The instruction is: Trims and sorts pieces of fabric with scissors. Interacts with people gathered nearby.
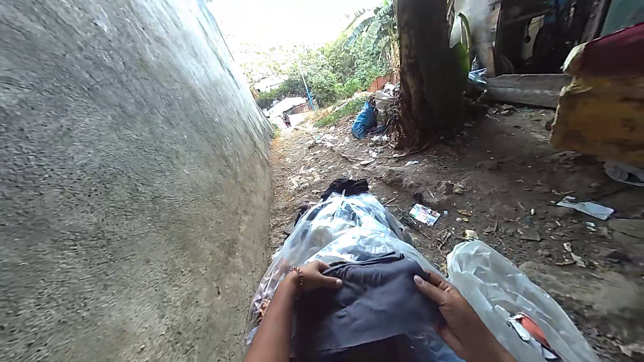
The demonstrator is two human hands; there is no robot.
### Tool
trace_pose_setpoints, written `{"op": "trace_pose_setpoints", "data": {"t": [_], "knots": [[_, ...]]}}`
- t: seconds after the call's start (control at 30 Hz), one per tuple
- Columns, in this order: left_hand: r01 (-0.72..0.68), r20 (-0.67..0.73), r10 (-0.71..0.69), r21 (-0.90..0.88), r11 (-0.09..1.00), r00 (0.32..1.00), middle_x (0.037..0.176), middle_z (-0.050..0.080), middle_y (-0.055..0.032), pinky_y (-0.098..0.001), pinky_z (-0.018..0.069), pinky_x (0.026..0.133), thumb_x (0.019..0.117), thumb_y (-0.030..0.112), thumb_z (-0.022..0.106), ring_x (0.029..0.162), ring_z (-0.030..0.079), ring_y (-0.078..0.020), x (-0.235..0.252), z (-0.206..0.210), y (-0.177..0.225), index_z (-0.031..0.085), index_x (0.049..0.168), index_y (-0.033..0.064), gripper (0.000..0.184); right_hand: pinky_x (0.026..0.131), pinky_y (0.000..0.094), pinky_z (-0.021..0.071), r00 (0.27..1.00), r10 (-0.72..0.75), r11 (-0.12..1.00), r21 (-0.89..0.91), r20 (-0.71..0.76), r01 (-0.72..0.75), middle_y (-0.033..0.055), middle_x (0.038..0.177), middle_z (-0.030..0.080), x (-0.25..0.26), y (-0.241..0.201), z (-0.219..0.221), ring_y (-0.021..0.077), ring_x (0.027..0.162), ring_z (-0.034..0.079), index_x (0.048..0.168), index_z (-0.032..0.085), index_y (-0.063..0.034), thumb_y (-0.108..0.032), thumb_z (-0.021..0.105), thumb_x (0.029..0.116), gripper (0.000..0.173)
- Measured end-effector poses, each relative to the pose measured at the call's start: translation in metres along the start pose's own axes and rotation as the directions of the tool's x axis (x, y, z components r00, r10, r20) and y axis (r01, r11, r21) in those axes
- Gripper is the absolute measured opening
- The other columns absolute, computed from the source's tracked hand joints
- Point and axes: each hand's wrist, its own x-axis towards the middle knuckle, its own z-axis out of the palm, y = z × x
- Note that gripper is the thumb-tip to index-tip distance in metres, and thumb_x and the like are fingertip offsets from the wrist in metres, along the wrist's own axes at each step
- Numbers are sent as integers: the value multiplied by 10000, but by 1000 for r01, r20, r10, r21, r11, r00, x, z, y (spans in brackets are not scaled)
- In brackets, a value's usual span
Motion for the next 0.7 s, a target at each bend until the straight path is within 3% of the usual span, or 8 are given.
{"op": "trace_pose_setpoints", "data": {"t": [0.13,0.27,0.33,0.4,0.47,0.57,0.63,0.7], "knots": [[-161,-97,140,-258,953,985,916,707,-9,-325,561,837,934,240,698,833,667,-68,-14,5,-1,683,1073,31,251,713,322,620,988,-51,998,47,145,45,81,908,732,1,-31,26,149,789,722,1094,635,-27,-37,520,1018,139],[-319,-211,280,-183,930,937,1465,539,-159,-409,408,1144,944,244,676,1357,512,-217,-19,9,11,589,1388,13,508,765,320,614,949,-47,998,-26,311,57,45,930,725,2,-58,57,128,827,714,1136,618,-49,-74,513,1007,169],[-383,-248,337,-169,908,908,1548,455,-169,-424,379,1173,901,315,698,1423,449,-240,-16,16,21,519,1459,14,659,762,317,614,905,-20,998,-49,425,45,36,926,730,6,-69,69,120,829,714,1107,634,-67,-99,525,980,171],[-493,-297,416,-271,826,860,1468,542,-112,-342,458,1097,825,359,777,1309,546,-142,-19,30,36,453,1480,-22,824,782,314,612,829,-9,997,-55,559,48,25,941,731,8,-77,78,114,852,714,1090,632,-91,-113,530,977,154],[-601,-370,477,-421,679,797,1178,684,53,-223,552,914,706,398,887,1033,653,9,-26,45,52,507,1353,12,844,801,304,606,746,-21,997,-40,666,64,-2,958,733,5,-85,84,95,875,711,1074,645,-137,-131,546,974,141],[-663,-395,549,-585,467,736,916,730,173,-151,557,769,640,326,931,840,666,76,-45,54,68,691,1021,219,463,825,294,601,640,-37,999,8,768,48,-15,983,738,-5,-101,89,81,907,711,1064,682,-182,-160,584,987,127],[-660,-373,575,-608,442,729,822,720,174,-117,536,709,677,216,891,766,649,94,-57,55,70,737,861,242,241,849,299,600,609,-27,1000,29,793,6,-1,1006,740,-14,-113,88,89,935,714,1086,682,-181,-176,568,1008,139],[-643,-452,482,-667,376,750,745,711,141,-123,546,642,582,208,940,686,649,72,-66,66,72,734,775,225,283,838,313,609,665,-21,996,70,747,-47,32,994,746,-20,-124,85,113,922,724,1085,696,-165,-209,593,993,145]]}}
